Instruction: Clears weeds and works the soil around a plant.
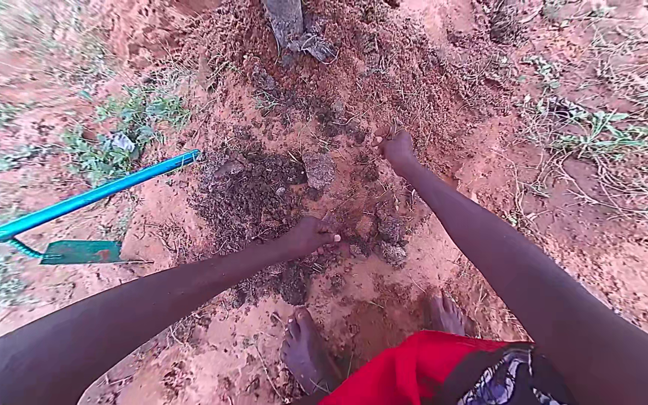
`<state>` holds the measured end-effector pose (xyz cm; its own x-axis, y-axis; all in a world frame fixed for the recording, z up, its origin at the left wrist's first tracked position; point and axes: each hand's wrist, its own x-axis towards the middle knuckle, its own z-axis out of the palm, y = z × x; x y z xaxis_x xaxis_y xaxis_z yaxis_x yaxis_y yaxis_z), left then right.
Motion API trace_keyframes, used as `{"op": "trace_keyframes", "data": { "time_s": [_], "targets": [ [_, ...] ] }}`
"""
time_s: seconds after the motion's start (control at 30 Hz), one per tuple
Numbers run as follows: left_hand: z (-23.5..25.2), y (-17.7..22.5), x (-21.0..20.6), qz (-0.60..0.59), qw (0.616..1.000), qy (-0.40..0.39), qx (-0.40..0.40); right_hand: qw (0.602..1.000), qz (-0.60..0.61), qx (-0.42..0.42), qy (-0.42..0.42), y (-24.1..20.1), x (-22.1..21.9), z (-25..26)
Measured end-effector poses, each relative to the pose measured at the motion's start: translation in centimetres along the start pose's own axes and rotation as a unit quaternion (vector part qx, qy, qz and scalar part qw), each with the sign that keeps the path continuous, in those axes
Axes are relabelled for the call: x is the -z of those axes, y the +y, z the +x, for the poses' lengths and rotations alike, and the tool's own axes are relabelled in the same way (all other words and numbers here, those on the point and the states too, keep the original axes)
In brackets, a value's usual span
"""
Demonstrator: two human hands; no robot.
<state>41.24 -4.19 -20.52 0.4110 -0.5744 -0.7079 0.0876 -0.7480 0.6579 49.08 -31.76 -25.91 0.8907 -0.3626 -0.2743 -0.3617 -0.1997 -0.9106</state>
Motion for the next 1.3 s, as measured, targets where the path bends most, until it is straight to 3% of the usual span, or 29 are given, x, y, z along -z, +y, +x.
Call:
{"op": "trace_keyframes", "data": {
  "time_s": [0.23,0.33,0.47,0.63,0.77,0.93,1.07,1.3],
  "targets": [
    [-3.6,-4.0,0.2,-0.115,0.992,0.039,-0.019,0.998,0.001,-0.048,0.05,-1.8,-2.8,6.4],
    [-4.2,-5.2,0.0,-0.144,0.988,0.05,-0.001,0.997,-0.008,-0.023,0.078,-2.7,-3.7,7.6],
    [-3.4,-6.1,0.2,-0.136,0.99,0.039,0.017,0.987,-0.119,-0.01,0.104,-4.2,-4.6,7.5],
    [-2.3,-5.4,0.7,-0.102,0.994,0.023,0.019,0.96,-0.272,-0.03,0.061,-5.0,-4.0,6.0],
    [-1.8,-4.5,0.8,-0.053,0.998,0.006,0.017,0.936,-0.351,0.023,0.036,-4.8,-3.2,5.1],
    [-1.5,-4.2,0.5,-0.047,0.999,0.003,0.015,0.971,-0.184,0.123,0.094,-3.5,-1.5,5.0],
    [-1.3,-3.8,0.0,-0.068,0.998,0.008,0.015,0.993,-0.032,0.04,0.103,-1.6,0.1,7.8],
    [-1.5,-4.4,0.2,-0.07,0.997,0.007,0.018,0.985,-0.133,0.061,0.092,-2.4,-1.2,9.8]
  ]
}}
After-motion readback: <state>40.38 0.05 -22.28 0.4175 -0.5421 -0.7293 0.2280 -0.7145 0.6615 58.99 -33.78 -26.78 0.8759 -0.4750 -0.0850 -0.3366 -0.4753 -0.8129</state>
